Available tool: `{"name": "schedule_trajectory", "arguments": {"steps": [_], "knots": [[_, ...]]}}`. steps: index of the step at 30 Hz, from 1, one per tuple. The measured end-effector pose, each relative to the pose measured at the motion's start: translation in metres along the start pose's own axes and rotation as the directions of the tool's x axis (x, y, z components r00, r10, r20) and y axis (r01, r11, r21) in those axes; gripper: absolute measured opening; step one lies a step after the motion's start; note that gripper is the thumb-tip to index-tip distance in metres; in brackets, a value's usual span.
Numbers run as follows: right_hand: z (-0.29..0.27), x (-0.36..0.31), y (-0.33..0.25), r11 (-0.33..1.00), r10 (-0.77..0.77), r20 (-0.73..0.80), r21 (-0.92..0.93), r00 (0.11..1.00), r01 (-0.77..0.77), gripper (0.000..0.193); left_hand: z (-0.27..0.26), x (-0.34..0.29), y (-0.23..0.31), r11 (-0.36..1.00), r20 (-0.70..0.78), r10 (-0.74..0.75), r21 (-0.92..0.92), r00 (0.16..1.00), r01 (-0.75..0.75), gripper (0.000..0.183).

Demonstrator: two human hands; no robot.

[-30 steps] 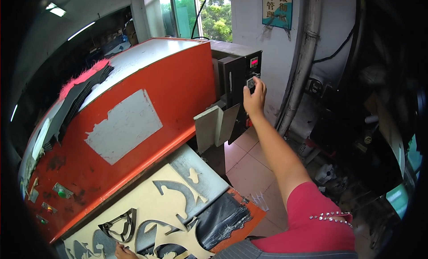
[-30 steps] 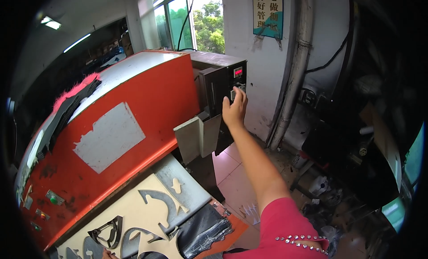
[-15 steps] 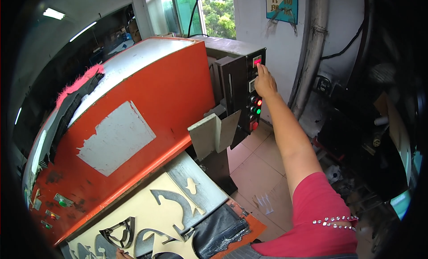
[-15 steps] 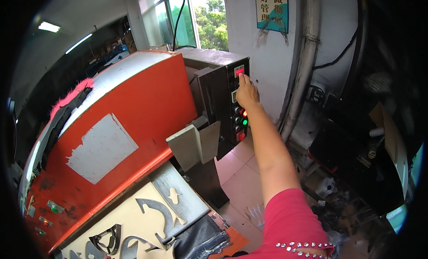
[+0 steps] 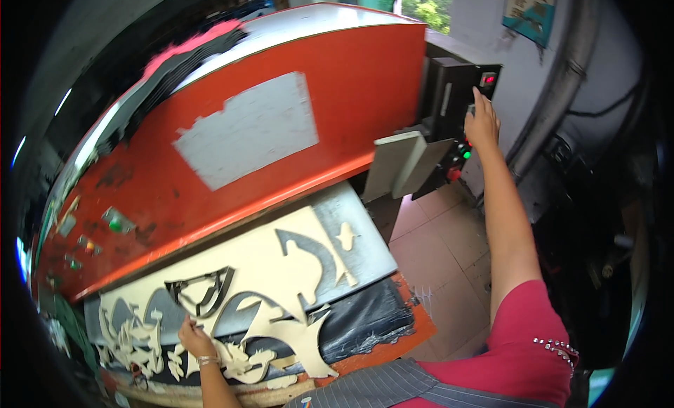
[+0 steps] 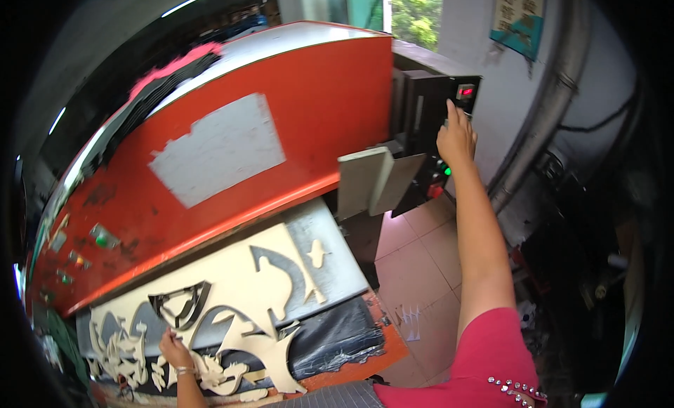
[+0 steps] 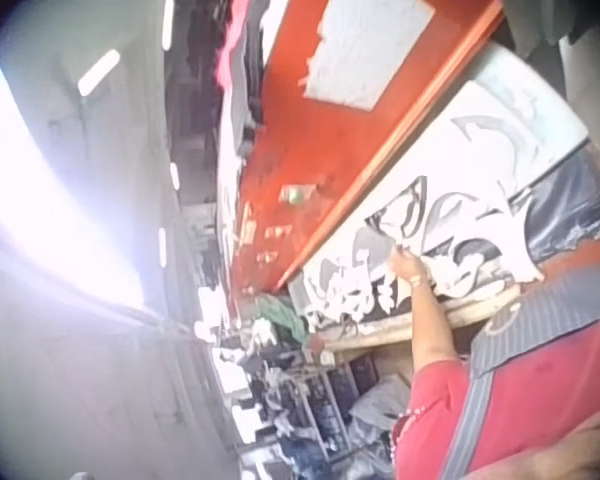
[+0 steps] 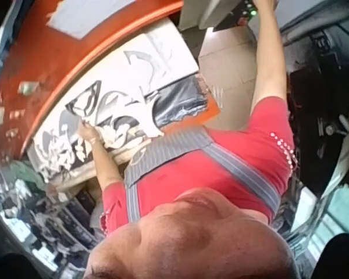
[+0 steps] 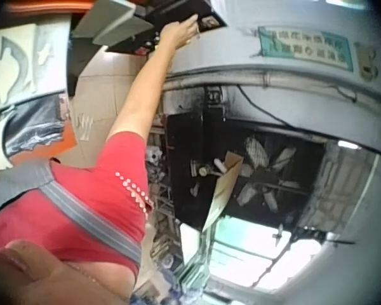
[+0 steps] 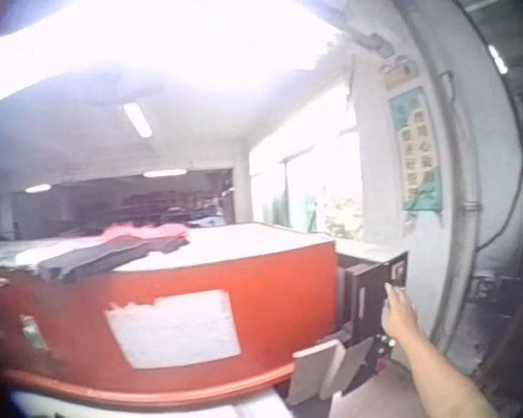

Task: Cutting shoe upper components from material sheets using metal dies and an industrial cutting machine.

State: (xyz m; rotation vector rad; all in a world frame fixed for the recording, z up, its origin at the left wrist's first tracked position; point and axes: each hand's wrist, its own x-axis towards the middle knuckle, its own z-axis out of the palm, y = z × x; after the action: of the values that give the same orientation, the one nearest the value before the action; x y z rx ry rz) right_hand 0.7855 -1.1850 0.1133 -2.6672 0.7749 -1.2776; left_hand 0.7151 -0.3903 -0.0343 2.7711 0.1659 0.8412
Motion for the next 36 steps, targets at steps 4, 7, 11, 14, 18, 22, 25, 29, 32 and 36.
{"name": "schedule_trajectory", "arguments": {"steps": [4,7,11,14,18,22,25,29,32,36], "knots": [[0.034,-0.053,-0.025,0.912,0.178,-0.163,0.398,0.97,-0.1,0.05,0.004,0.007,0.002,0.998,0.033,0.034,-0.062,0.999,-0.032,0.03],[0.042,-0.055,-0.07,0.922,0.148,-0.224,0.383,0.963,-0.053,0.043,-0.008,-0.001,-0.007,0.997,0.012,0.011,-0.08,1.0,-0.01,0.036],[0.026,-0.033,-0.072,0.905,0.322,-0.088,0.322,0.943,-0.279,0.047,-0.017,-0.001,-0.005,0.997,0.077,0.062,-0.053,0.995,-0.058,0.04],[0.024,-0.026,-0.041,0.888,0.408,0.05,0.211,0.912,-0.409,0.053,-0.051,0.008,0.039,0.99,0.067,0.133,-0.056,0.989,-0.129,0.025],[0.029,-0.011,-0.019,0.853,0.47,0.236,0.126,0.851,-0.506,0.062,-0.053,0.003,0.026,0.991,0.061,0.132,-0.016,0.989,-0.132,0.027],[0.036,0.019,0.005,0.893,0.4,0.2,0.135,0.894,-0.43,0.066,-0.045,-0.002,0.023,0.998,0.043,0.067,-0.004,0.997,-0.067,0.028],[0.034,0.043,0.022,0.888,0.408,0.172,0.153,0.897,-0.433,0.068,-0.049,0.007,0.055,0.999,0.052,0.048,0.002,0.997,-0.048,0.023],[0.039,0.057,0.039,0.904,0.362,0.171,0.174,0.916,-0.39,0.065,-0.038,0.01,0.063,0.998,0.022,0.054,-0.012,0.998,-0.054,0.021],[0.042,0.052,0.044,0.974,0.225,0.107,-0.023,0.968,-0.224,0.061,-0.04,0.012,0.079,0.999,0.033,0.002,-0.041,0.999,-0.001,0.021],[0.025,0.067,0.051,0.987,0.011,0.082,-0.161,0.997,0.003,0.054,-0.045,0.007,0.083,0.999,-0.001,-0.053,0.0,0.999,0.053,0.021]]}}
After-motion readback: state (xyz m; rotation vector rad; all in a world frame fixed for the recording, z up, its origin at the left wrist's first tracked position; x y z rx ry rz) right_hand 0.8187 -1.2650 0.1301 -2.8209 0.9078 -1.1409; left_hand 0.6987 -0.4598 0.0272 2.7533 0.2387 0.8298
